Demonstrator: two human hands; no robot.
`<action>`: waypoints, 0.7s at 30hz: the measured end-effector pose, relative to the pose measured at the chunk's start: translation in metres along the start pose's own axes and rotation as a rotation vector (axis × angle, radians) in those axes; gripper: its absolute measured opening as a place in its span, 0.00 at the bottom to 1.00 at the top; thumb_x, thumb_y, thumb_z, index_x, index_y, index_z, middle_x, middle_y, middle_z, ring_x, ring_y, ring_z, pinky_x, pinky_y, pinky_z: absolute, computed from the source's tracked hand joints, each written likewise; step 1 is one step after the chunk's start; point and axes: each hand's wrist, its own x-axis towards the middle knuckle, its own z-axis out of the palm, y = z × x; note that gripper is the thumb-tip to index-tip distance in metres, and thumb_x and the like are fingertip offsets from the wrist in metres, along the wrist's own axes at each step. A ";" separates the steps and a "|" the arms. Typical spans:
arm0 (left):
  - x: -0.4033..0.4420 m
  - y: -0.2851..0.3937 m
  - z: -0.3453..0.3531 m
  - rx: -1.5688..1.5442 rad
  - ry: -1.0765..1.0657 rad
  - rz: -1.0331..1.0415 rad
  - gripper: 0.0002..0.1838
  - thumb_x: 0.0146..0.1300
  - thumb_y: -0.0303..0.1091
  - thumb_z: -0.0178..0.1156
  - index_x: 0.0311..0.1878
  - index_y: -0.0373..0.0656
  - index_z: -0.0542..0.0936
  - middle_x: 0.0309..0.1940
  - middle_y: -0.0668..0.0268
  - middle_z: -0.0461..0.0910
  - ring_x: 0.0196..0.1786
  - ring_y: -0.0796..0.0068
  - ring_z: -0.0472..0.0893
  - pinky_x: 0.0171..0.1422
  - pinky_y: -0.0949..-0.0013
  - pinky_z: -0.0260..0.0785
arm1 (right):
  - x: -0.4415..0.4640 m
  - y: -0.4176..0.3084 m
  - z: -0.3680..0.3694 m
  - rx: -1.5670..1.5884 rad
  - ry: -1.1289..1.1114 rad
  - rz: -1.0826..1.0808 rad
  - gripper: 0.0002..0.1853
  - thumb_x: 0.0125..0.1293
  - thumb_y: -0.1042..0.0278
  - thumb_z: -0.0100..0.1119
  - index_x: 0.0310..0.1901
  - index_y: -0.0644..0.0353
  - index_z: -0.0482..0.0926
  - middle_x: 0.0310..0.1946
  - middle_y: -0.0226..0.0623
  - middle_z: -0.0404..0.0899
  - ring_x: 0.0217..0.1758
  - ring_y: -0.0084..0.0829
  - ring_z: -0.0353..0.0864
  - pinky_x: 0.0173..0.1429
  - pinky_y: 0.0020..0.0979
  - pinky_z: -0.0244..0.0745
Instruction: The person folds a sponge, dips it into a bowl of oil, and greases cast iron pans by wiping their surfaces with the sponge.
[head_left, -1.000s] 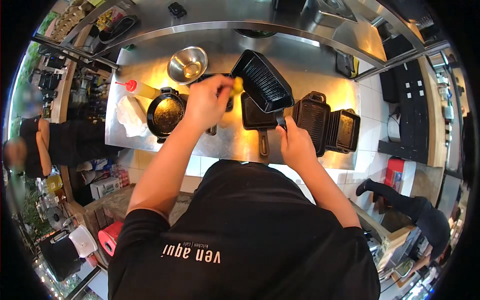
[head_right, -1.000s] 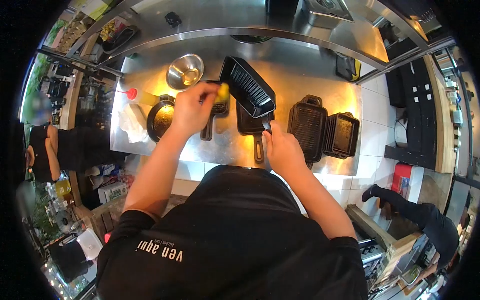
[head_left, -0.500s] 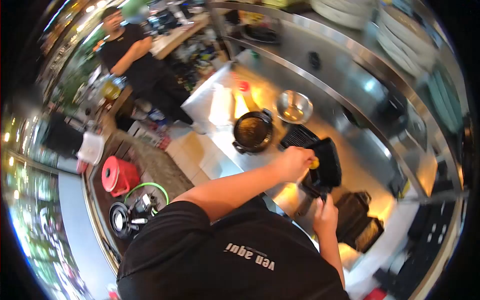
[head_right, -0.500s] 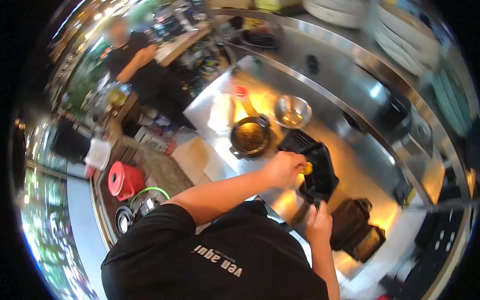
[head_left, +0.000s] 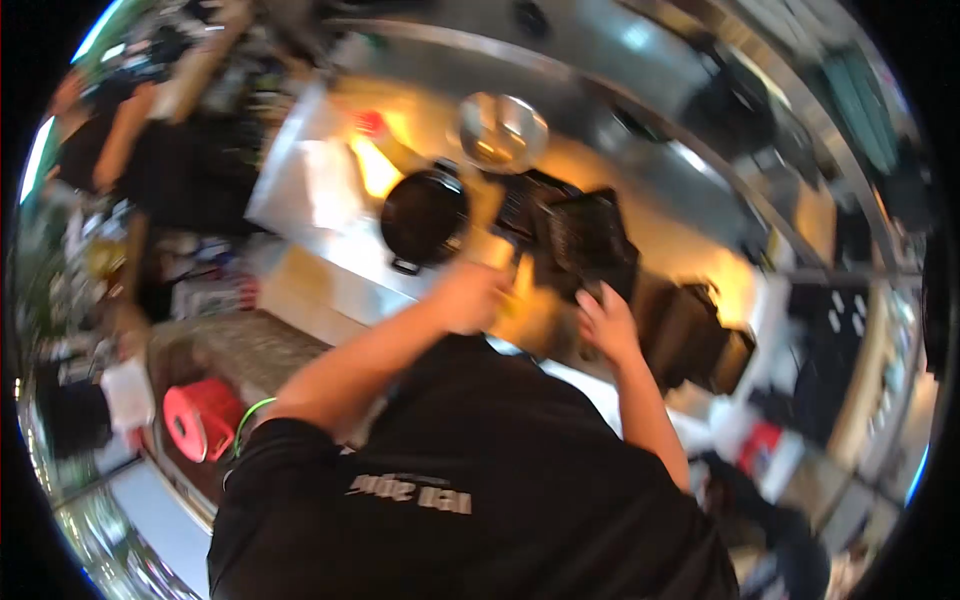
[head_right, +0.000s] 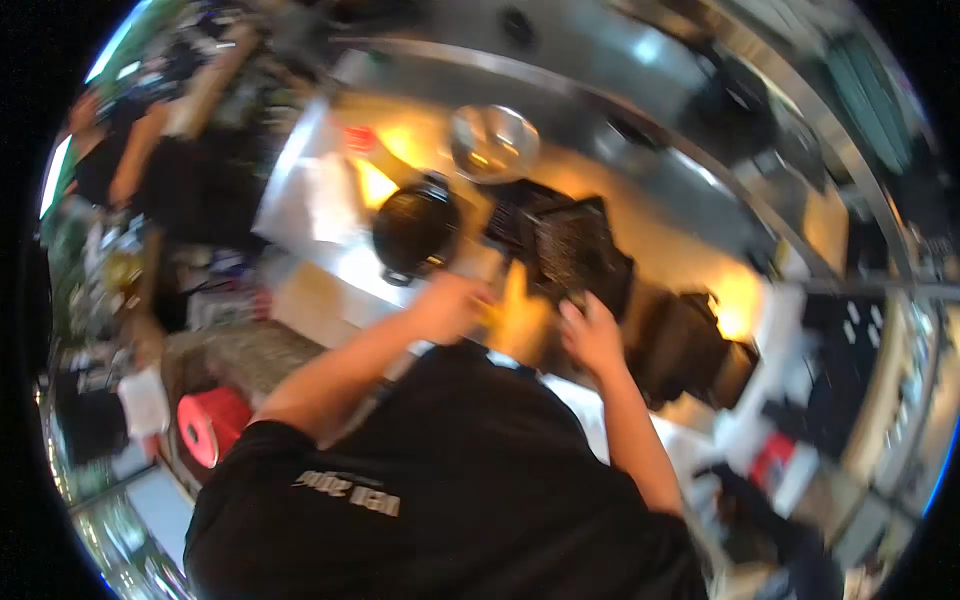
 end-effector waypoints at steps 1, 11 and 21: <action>-0.006 0.002 -0.020 -0.074 -0.010 -0.095 0.12 0.62 0.30 0.70 0.49 0.42 0.90 0.37 0.52 0.90 0.41 0.56 0.92 0.50 0.57 0.84 | 0.001 -0.005 0.008 0.128 0.026 0.157 0.09 0.84 0.62 0.61 0.48 0.53 0.71 0.24 0.22 0.65 0.21 0.16 0.61 0.23 0.24 0.56; 0.015 -0.080 -0.124 -0.441 0.019 -0.211 0.11 0.65 0.20 0.67 0.50 0.34 0.84 0.48 0.63 0.90 0.43 0.83 0.87 0.51 0.72 0.80 | 0.067 0.008 0.091 0.257 0.105 0.197 0.13 0.84 0.54 0.58 0.54 0.55 0.76 0.33 0.37 0.82 0.16 0.27 0.75 0.20 0.30 0.67; 0.001 -0.132 -0.139 -0.748 0.150 -0.142 0.10 0.69 0.20 0.70 0.51 0.36 0.84 0.38 0.67 0.88 0.38 0.85 0.85 0.45 0.75 0.78 | 0.073 -0.077 0.152 -0.726 0.094 -0.499 0.13 0.72 0.70 0.68 0.54 0.65 0.84 0.47 0.48 0.89 0.52 0.47 0.91 0.56 0.41 0.85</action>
